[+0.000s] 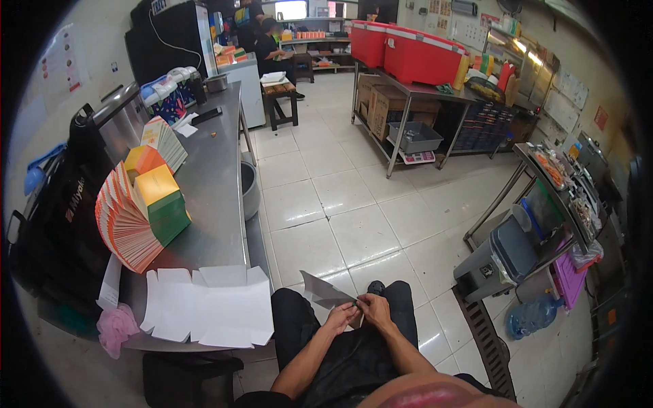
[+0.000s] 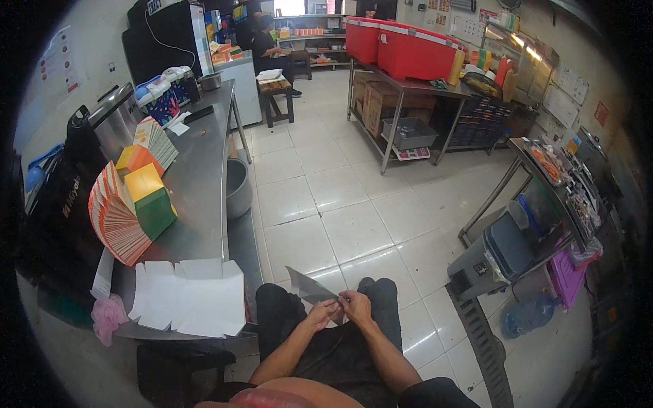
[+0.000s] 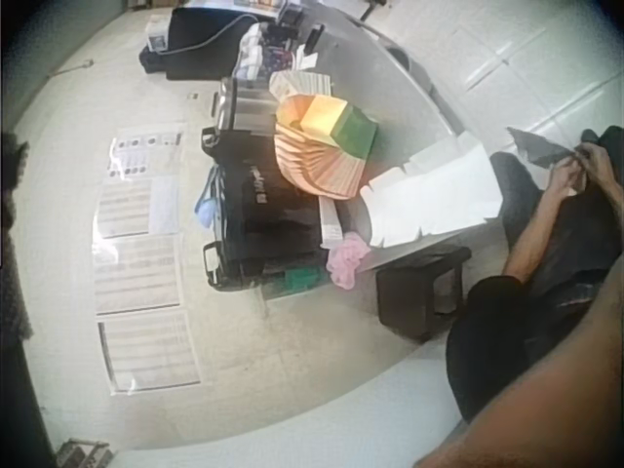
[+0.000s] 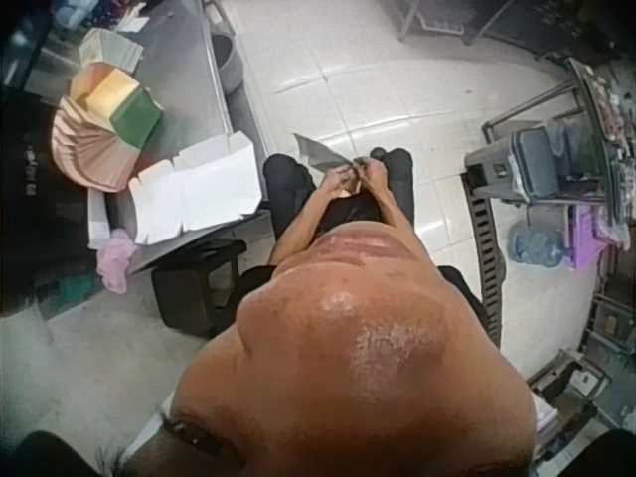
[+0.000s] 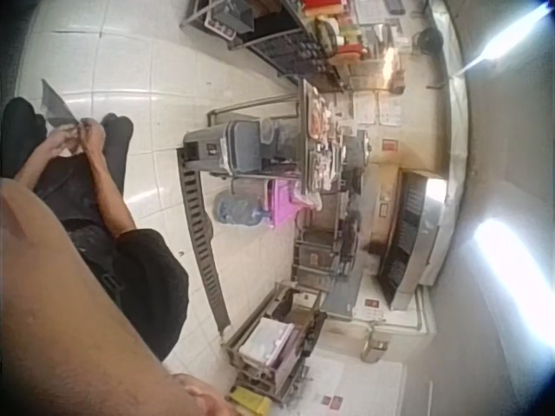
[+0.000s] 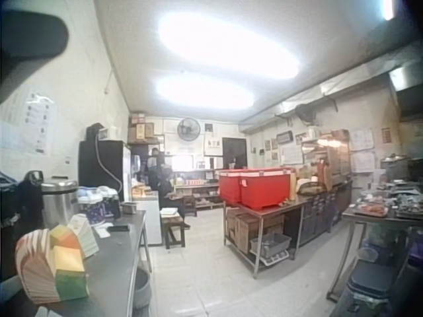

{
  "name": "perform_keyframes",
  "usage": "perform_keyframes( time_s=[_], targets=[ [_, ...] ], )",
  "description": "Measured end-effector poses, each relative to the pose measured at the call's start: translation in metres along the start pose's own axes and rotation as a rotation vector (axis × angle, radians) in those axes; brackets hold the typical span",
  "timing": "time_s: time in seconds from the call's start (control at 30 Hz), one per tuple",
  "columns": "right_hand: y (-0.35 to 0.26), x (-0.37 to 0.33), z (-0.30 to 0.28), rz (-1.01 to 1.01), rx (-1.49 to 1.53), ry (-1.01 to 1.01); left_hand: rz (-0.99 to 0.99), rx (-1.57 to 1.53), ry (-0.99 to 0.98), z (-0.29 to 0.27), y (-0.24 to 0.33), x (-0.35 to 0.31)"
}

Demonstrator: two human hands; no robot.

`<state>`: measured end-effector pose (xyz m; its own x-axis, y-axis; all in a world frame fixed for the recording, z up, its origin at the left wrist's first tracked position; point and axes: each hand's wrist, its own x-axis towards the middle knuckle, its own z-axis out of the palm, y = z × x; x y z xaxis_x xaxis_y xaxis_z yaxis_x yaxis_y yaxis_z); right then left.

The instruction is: The person picks up a cardboard food container, folds the side flaps inward by hand to assemble the box, and then repeats the process with additional containers.

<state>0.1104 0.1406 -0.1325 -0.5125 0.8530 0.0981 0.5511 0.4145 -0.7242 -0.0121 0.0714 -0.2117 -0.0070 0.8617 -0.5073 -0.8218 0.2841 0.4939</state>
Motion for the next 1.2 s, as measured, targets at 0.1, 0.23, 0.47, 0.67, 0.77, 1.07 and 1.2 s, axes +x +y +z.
perform_keyframes(
  time_s=[0.1, 0.23, 0.47, 0.67, 0.77, 1.07, 1.2],
  targets=[
    [-0.004, 0.001, -0.002, 0.04, 0.049, -0.028, -0.001, 0.002, 0.019, 0.001, 0.002, -0.002],
    [0.009, 0.002, 0.004, 0.114, 0.257, -0.033, 0.023, -0.019, -0.013, -0.004, -0.001, 0.003],
    [0.003, -0.003, -0.001, 0.259, 0.36, -0.044, -0.007, -0.003, -0.053, -0.001, -0.001, -0.001],
    [-0.003, -0.006, -0.001, 0.065, 0.206, -0.083, 0.033, -0.032, 0.04, -0.007, -0.001, 0.003],
    [-0.012, -0.008, 0.003, -0.01, 0.109, -0.108, 0.075, -0.042, 0.057, -0.019, 0.001, 0.005],
    [0.002, 0.0, 0.005, -0.029, 0.148, -0.108, 0.129, -0.094, 0.008, -0.006, 0.003, 0.006],
    [0.007, 0.001, 0.018, -0.109, 0.19, 0.038, 0.193, -0.117, 0.007, -0.001, 0.005, 0.004]
  ],
)
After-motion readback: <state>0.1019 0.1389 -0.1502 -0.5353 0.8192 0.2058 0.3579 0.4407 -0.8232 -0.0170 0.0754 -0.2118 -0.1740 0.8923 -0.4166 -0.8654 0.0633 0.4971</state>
